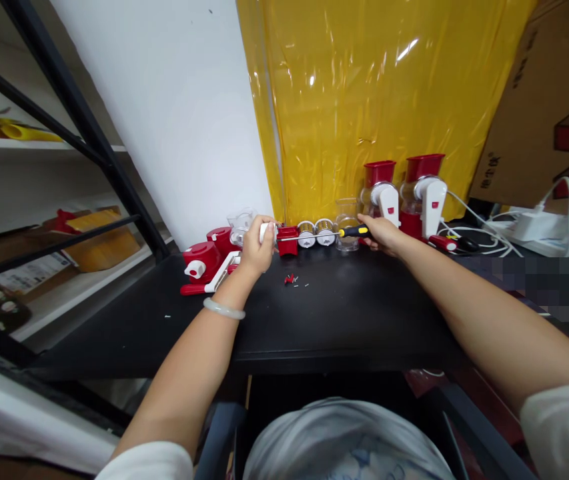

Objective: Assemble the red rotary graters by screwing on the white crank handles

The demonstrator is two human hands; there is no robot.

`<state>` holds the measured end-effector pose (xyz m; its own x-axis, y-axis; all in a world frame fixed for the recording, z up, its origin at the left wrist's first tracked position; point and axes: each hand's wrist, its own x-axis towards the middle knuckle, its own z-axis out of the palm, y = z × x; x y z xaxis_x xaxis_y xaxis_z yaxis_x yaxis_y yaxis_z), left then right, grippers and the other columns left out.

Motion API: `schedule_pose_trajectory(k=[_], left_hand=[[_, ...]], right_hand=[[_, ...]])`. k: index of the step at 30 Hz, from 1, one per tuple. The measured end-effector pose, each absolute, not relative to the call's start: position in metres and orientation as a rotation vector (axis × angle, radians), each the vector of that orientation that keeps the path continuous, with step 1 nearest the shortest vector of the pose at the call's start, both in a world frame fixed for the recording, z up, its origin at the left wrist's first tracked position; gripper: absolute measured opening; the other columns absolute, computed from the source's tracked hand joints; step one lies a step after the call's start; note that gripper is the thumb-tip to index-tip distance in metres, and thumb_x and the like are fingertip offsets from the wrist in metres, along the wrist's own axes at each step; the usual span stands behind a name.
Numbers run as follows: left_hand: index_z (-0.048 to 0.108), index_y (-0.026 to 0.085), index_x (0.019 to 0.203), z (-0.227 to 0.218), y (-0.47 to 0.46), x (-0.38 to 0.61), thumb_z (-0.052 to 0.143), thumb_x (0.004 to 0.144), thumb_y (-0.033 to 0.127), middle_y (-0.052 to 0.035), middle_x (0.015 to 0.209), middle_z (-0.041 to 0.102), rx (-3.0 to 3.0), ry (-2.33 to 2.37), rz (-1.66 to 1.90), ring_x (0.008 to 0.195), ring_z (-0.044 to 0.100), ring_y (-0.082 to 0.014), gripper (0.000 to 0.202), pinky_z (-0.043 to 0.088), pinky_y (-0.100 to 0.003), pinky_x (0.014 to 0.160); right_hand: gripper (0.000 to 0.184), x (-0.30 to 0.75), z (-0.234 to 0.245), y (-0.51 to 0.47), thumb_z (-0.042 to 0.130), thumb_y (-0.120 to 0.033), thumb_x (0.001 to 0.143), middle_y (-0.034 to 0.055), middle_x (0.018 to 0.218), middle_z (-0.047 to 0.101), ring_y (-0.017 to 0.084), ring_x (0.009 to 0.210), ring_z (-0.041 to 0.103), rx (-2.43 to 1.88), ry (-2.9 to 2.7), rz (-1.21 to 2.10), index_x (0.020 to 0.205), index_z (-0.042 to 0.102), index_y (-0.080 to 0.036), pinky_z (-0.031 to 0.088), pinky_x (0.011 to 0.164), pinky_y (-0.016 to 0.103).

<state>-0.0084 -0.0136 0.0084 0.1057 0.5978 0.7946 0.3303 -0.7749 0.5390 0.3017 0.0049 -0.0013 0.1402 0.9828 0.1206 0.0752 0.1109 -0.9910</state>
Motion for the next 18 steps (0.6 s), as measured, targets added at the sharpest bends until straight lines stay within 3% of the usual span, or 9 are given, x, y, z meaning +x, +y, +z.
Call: schedule_pose_trajectory(k=[4, 10, 18], left_hand=[[0.057, 0.021, 0.097, 0.008, -0.010, -0.009, 0.043, 0.098, 0.053, 0.0045, 0.064, 0.052, 2.134, 0.967, 1.691, 0.043, 0.051, -0.0094, 0.035, 0.049, -0.023, 0.045], [0.057, 0.022, 0.092, 0.008, 0.000, -0.009, 0.046, 0.097, 0.053, 0.0053, 0.058, 0.047, 1.916, 1.021, 1.679, 0.040, 0.047, -0.0104, 0.033, 0.048, -0.024, 0.043], [0.052, 0.020, 0.086, 0.019, -0.001, -0.004, 0.041, 0.099, 0.044, 0.0076, 0.051, 0.043, 1.436, 1.180, 1.566, 0.035, 0.041, -0.0079, 0.030, 0.044, -0.020, 0.040]], right_hand=[[0.039, 0.301, -0.002, 0.007, 0.061, -0.047, 0.093, -0.0044, 0.037, 0.040, 0.008, 0.030, 0.029, -1.214, -1.139, 0.990, 0.066, 0.047, -0.022, 0.023, 0.033, 0.022], [0.043, 0.303, -0.005, 0.015, 0.073, -0.056, 0.081, -0.0066, 0.045, 0.042, 0.008, 0.037, 0.039, -0.983, -1.220, 0.927, 0.068, 0.049, -0.022, 0.031, 0.036, 0.022], [0.049, 0.300, -0.001, 0.013, 0.090, -0.058, 0.055, -0.0010, 0.071, 0.064, 0.011, 0.061, 0.058, -0.792, -1.220, 0.879, 0.073, 0.063, -0.021, 0.049, 0.051, 0.022]])
